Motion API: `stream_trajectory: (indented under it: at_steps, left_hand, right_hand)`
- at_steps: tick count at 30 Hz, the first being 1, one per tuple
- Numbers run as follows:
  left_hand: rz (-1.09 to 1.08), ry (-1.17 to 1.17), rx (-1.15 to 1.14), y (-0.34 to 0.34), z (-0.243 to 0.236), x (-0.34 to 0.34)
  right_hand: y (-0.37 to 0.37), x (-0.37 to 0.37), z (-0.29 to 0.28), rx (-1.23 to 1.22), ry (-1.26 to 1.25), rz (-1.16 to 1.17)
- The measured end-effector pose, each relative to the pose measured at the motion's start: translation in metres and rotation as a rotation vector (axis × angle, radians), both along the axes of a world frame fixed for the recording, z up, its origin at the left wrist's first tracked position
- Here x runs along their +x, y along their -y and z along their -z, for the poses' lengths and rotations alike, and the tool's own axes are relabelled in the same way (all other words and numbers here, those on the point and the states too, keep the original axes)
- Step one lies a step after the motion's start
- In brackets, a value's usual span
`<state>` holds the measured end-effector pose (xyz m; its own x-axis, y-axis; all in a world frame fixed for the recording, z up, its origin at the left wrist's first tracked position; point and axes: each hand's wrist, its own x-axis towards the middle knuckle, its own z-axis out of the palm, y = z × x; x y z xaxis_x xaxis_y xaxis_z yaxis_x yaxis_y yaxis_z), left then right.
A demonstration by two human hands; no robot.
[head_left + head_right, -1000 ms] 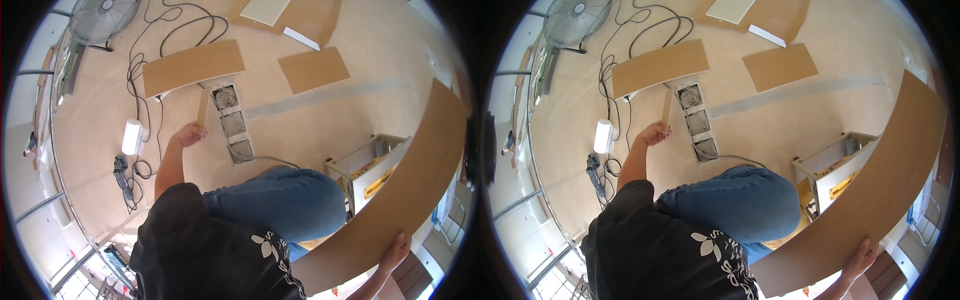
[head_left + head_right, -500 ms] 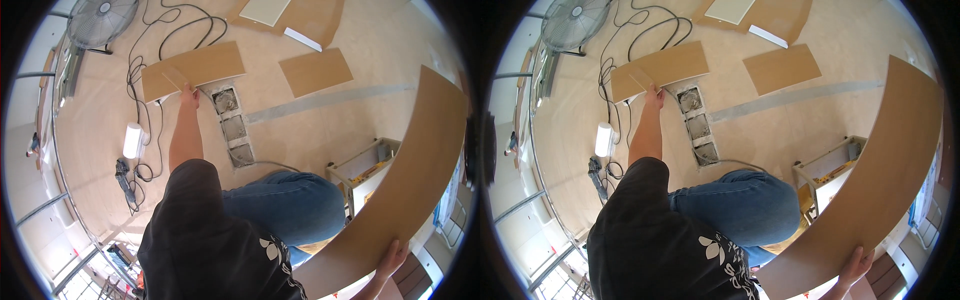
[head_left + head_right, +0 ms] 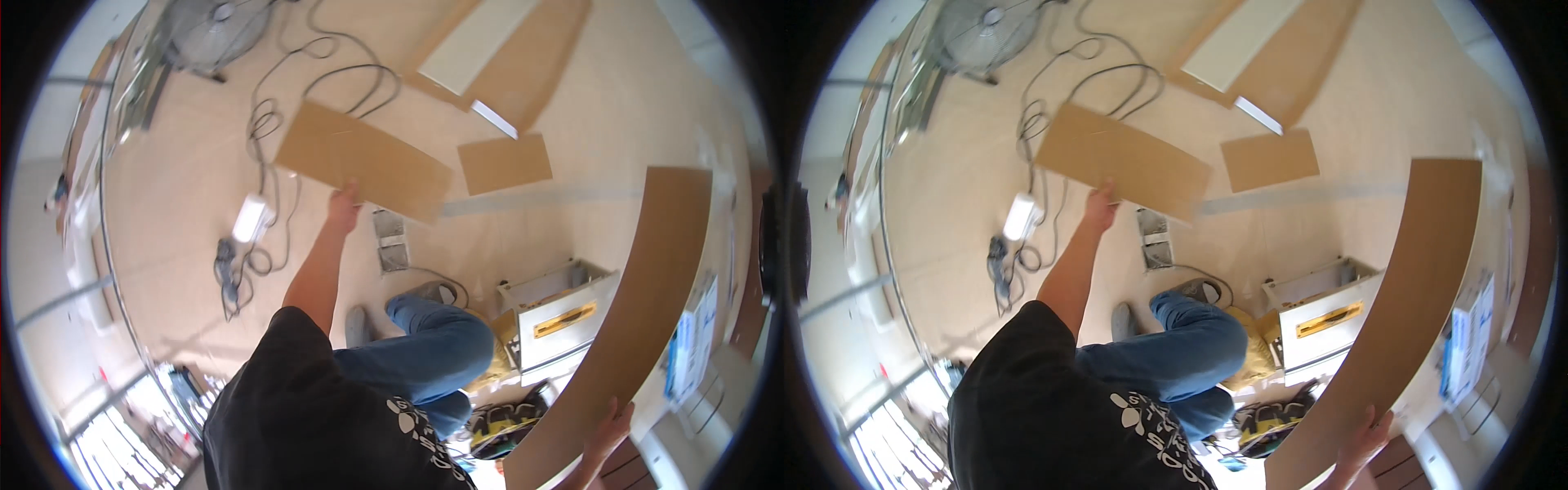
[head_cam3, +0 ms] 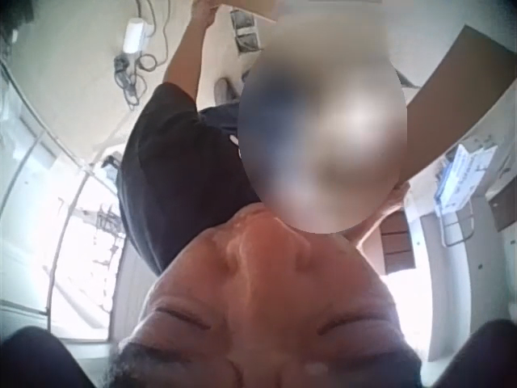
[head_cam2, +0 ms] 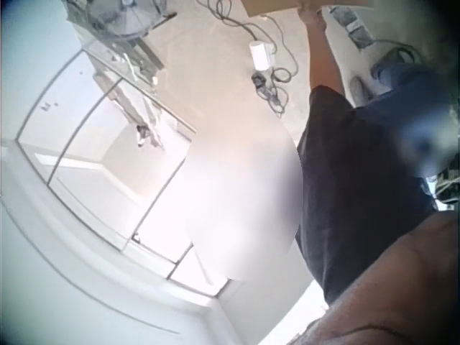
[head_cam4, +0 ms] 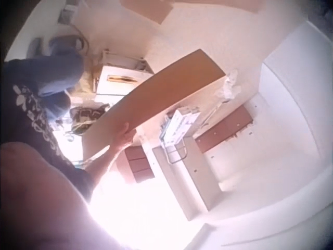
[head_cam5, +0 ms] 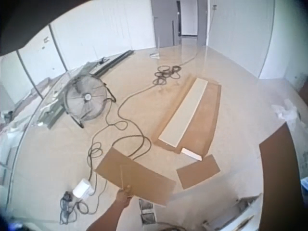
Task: The person cuts a laminate plank using a small table saw, marks it with a pencil, and hammers it into place on the floor next to a glass partition.
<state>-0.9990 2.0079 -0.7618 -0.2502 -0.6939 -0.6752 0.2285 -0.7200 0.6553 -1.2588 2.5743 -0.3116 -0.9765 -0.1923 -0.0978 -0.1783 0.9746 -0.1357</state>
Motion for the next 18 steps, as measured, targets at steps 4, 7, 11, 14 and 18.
stream_trajectory:
  at_steps: [4, 7, 11, 14, 18]
  left_hand:
    - [0.520, -0.122, -0.061, -0.015, -0.194, 0.005]
    - [0.661, -0.295, -0.024, -0.018, -0.301, 0.037]
    - [0.603, -0.491, 0.034, -0.050, -0.449, 0.072]
    - [0.456, -0.637, 0.105, -0.072, -0.546, 0.123]
    - [0.330, -0.700, 0.043, -0.084, -0.644, 0.216]
  right_hand:
    - [0.021, -0.007, -0.062, -0.023, 0.026, -0.050]
    - [0.106, 0.013, -0.127, -0.051, 0.104, -0.151]
    - [0.183, 0.053, -0.200, -0.174, 0.182, -0.368]
    - [0.246, 0.111, -0.251, -0.351, 0.298, -0.443]
    - [0.330, 0.233, -0.330, -0.462, 0.273, -0.707]
